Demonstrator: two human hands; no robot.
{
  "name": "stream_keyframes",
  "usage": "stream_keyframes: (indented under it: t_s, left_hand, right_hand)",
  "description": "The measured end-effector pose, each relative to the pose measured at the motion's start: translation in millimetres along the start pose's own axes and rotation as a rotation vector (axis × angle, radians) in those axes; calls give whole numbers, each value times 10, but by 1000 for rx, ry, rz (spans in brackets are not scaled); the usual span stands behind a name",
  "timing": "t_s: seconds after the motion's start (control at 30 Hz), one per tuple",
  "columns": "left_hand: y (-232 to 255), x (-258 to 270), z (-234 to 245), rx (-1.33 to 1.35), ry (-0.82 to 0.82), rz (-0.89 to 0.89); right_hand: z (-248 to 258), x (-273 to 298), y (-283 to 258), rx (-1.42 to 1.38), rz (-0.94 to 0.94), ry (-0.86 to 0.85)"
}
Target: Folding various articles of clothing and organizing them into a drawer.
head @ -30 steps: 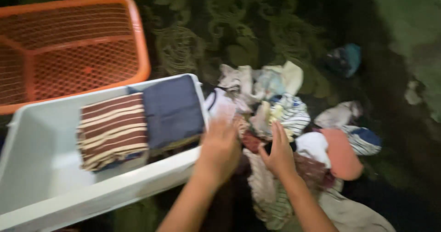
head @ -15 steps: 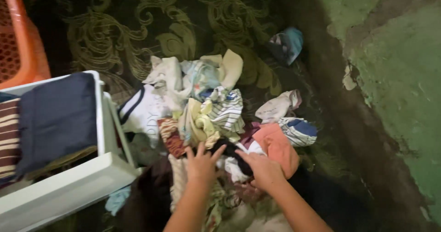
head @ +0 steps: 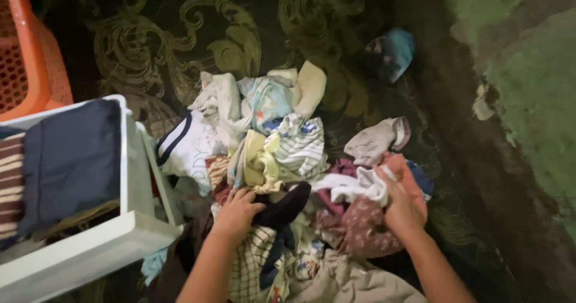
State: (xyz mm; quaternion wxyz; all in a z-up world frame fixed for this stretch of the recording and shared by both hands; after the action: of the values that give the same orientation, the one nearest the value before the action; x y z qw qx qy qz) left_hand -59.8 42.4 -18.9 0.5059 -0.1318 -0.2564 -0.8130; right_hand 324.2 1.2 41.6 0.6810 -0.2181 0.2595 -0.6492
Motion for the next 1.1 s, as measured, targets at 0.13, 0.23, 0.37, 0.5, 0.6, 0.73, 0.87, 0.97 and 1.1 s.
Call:
stream_keyframes:
  t_s: [0.13, 0.23, 0.37, 0.5, 0.6, 0.73, 0.87, 0.97, 1.1]
  left_hand:
    - [-11, 95, 20, 1, 102, -177]
    - [78, 26, -159, -70, 92, -169]
    - [342, 27, -207, -191, 63, -79]
    - [517, 55, -187, -231, -17, -13]
    - [547, 90, -255, -268, 35, 1]
    - [562, 272, -266, -280, 110, 42]
    - [543, 377, -343, -235, 213, 64]
    - [530, 419, -276, -220, 251, 62]
    - [479, 576, -132, -51, 301, 97]
  right_hand:
    - [-86, 33, 77, 243, -365, -85]
    - [-30, -90, -265, 315, -440, -194]
    - [-161, 62, -179, 302, -532, -15]
    - [-298, 175, -1115, 485, -249, 220]
    - [-661, 458, -1531, 520, -91, 197]
    - [-1213, 1081, -1410, 601, -13, 107]
    - [-1238, 1183, -1269, 412, -56, 9]
    - [-1022, 864, -1122, 331, -390, -2]
    - [-745, 533, -988, 485, -634, -130]
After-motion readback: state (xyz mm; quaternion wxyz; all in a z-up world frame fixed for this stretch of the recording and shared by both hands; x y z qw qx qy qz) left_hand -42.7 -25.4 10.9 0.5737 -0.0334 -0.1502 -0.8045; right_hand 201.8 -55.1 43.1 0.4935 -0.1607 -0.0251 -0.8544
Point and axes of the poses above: each hand's wrist, its own x-axis away from the middle knuckle, its own z-axis out of the back of the hand, y = z × x, the point moved 3 cm from there along -x, towards the middle knuckle, and after that the axes turned 1 degree about x, right-handed, at the moved point
